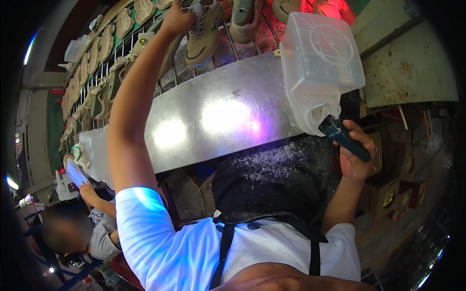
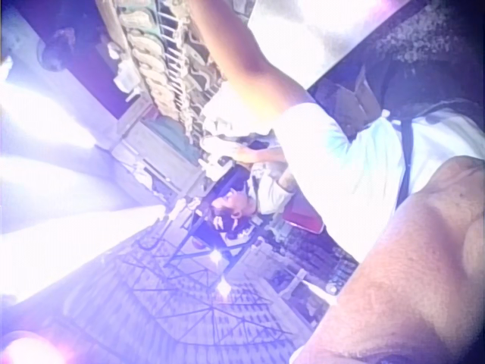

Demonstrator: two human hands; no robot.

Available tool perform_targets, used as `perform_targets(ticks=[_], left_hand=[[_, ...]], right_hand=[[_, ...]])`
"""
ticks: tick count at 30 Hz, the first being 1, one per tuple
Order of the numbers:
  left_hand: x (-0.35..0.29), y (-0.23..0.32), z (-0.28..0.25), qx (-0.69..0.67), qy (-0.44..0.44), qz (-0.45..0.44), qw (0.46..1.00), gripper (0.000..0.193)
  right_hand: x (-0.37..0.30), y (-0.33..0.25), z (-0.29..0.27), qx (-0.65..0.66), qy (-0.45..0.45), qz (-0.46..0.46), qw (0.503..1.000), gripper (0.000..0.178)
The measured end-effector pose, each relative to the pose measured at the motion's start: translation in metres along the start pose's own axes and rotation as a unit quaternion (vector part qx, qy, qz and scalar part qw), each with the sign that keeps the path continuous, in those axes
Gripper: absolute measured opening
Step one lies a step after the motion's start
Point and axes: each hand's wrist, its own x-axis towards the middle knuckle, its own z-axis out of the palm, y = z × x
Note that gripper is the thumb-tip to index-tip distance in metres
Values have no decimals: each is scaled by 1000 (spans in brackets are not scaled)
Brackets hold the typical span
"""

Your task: The person uses a green brush to scrub the upper and sole of a beige and blue sneaker. They repeatedly dip the brush into a plastic container of liquid and continue scrubbing different areas of the shoe. The person briefly places the shoe on a rack and later uses a smartphone.

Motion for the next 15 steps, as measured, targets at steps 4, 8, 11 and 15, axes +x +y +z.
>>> perform_targets(ticks=[4,8,11,15], left_hand=[[8,-28,29,28,142,138,980,81],[20,-40,67,107,280,228,926,96],[8,-5,87,98,272,248,925,90],[18,3,88,122,286,250,917,73]], right_hand=[[8,8,4,18,-39,-41,998,45],[3,9,0,-4,-43,-32,999,50],[-1,5,-4,-28,-43,-43,998,55],[-2,6,-8,-32,-52,-47,997,60]])
